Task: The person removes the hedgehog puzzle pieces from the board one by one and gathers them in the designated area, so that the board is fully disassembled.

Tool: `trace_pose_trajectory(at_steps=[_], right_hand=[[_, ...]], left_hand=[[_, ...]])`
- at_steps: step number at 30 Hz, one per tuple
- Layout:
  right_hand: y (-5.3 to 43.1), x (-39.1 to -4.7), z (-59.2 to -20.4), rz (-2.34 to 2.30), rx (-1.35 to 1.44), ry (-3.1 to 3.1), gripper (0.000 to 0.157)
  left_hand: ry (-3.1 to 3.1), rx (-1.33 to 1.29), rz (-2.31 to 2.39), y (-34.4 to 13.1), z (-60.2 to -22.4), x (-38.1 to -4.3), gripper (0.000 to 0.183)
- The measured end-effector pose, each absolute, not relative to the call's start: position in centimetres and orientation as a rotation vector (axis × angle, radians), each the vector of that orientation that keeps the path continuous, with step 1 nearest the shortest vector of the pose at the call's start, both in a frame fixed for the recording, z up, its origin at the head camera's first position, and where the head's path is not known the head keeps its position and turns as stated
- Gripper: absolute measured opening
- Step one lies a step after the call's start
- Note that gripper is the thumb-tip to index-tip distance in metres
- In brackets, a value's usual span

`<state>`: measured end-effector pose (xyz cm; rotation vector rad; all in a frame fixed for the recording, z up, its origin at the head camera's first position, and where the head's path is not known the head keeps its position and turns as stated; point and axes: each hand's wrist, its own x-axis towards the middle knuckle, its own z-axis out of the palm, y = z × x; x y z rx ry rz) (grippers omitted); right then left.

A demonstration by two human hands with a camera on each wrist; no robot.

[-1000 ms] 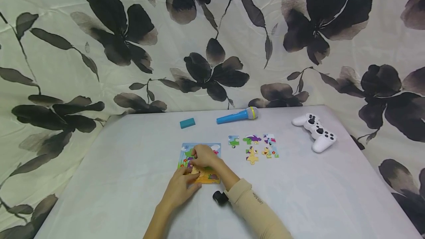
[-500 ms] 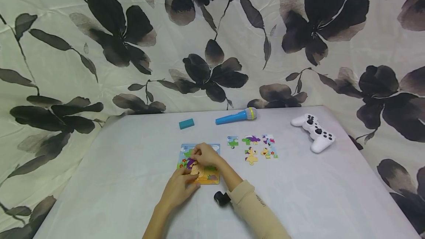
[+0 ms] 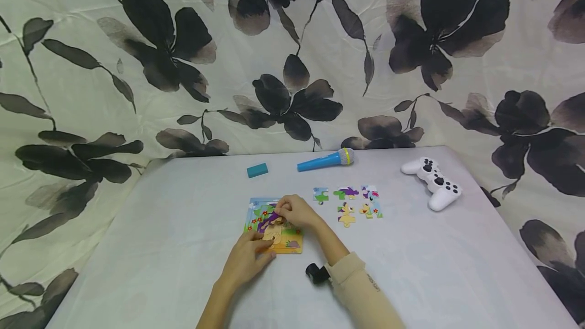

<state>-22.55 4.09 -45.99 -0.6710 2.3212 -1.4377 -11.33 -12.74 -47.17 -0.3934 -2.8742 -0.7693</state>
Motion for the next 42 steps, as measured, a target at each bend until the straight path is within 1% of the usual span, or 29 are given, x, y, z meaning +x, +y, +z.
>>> trace_pose_trajectory(at_steps=[11,18,23,32,39,42], right_hand=[[8.9,-22.4,-45.8,-1.586,-0.534,2.428,0.010],[12.9,-22.3,-45.9,-1.548,-0.479,2.544,0.017],[14.8,-22.4,-46.0,-1.502,-0.459,2.617,0.018],[16.0,-22.8,-46.2,-1.417,-0.435,2.652,0.019],[15.3,-23.1,-46.8,-1.351,-0.495,2.684,0.017],[14.8,-23.0,-46.8,-1.322,-0.476,2.688,0.017]], left_hand=[[-2.894,-0.374,-0.752,-12.7,-47.1,-11.3,0.030],[-2.912,-0.352,-0.784,-12.5,-47.1,-11.2,0.030],[-2.917,-0.344,-0.790,-12.5,-47.1,-11.2,0.030],[-2.924,-0.333,-0.797,-12.5,-47.0,-11.2,0.030],[-2.925,-0.325,-0.819,-12.5,-46.8,-11.1,0.030],[-2.931,-0.315,-0.823,-12.5,-46.8,-11.1,0.031]])
